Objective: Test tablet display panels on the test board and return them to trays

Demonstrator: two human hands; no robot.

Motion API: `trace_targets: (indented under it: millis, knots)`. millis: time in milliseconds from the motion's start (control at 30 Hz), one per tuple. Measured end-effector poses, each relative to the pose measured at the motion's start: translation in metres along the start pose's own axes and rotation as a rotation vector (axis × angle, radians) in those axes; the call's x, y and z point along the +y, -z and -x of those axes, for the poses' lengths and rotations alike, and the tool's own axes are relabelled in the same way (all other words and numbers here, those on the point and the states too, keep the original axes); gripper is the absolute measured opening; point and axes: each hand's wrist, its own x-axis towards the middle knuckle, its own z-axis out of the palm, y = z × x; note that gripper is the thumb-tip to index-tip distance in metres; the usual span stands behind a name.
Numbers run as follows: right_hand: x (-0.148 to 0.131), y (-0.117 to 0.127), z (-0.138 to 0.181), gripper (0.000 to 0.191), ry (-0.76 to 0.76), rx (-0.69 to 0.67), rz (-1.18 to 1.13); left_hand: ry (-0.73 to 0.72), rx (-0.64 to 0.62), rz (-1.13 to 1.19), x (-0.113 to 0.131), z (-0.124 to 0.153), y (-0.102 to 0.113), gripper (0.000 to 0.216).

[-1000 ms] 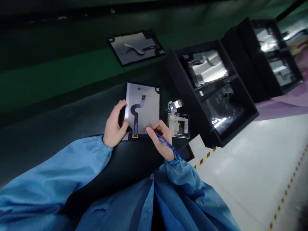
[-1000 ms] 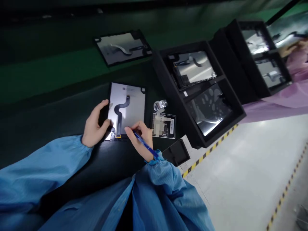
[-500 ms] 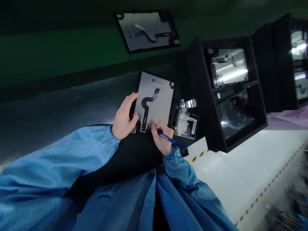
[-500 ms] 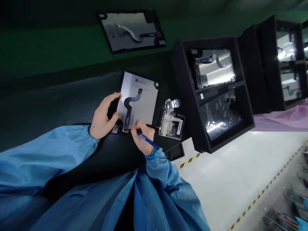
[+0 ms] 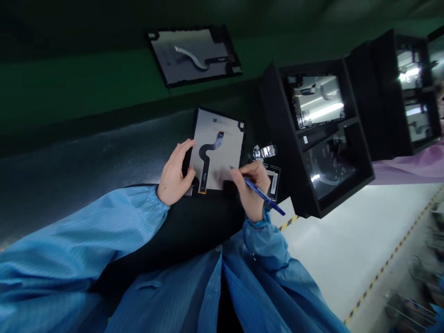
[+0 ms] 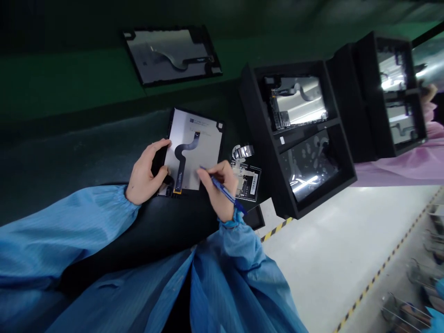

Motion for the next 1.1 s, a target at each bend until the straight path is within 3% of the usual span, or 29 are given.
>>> trace_targets:
  millis: [67,133,233,333,433,500,633,700,800,933,1033,1100]
  knots:
    - [-0.004,0.007,-0.028,0.014,0.043,-0.069,-0.038,-0.004,0.005,0.001,-0.001,0.0,0.0,0.061]
    - [-0.001,0.006,-0.057,0.017,0.037,-0.161,-0.048,-0.007,0.016,0.011,-0.002,0.001,-0.001,0.06]
    - [0.012,-0.012,-0.09,0.012,0.056,-0.212,0.145,-0.011,0.059,0.06,-0.003,0.004,-0.003,0.059]
    - [0.024,-0.028,-0.105,0.017,0.056,-0.267,0.214,-0.009,0.121,0.093,0.001,0.0,-0.002,0.055]
    - [0.019,-0.022,-0.104,0.022,0.124,-0.357,-0.013,0.027,0.177,0.161,0.013,-0.02,0.006,0.043]
    - [0.01,-0.007,-0.098,0.025,0.192,-0.405,-0.206,0.071,0.063,0.303,0.024,-0.039,0.013,0.034]
    - [-0.004,0.029,-0.078,0.032,0.216,-0.487,-0.394,0.189,-0.425,0.61,0.049,-0.071,0.014,0.033]
    - [-0.003,0.04,-0.067,0.033,0.195,-0.487,-0.443,0.238,-0.52,0.679,0.059,-0.075,0.005,0.029]
    - [0.002,0.048,-0.054,0.028,0.236,-0.408,-0.476,0.288,-0.543,0.704,0.066,-0.072,-0.011,0.025]
    - [0.01,0.051,-0.035,0.025,0.345,-0.09,-0.203,0.348,-0.513,0.731,0.068,-0.064,-0.026,0.029]
    - [0.019,0.056,-0.018,0.016,0.294,0.111,-0.041,0.337,-0.491,0.607,0.072,-0.059,-0.033,0.032]
    - [0.031,0.061,-0.008,0.011,0.217,0.149,-0.021,0.253,-0.445,0.423,0.075,-0.055,-0.039,0.031]
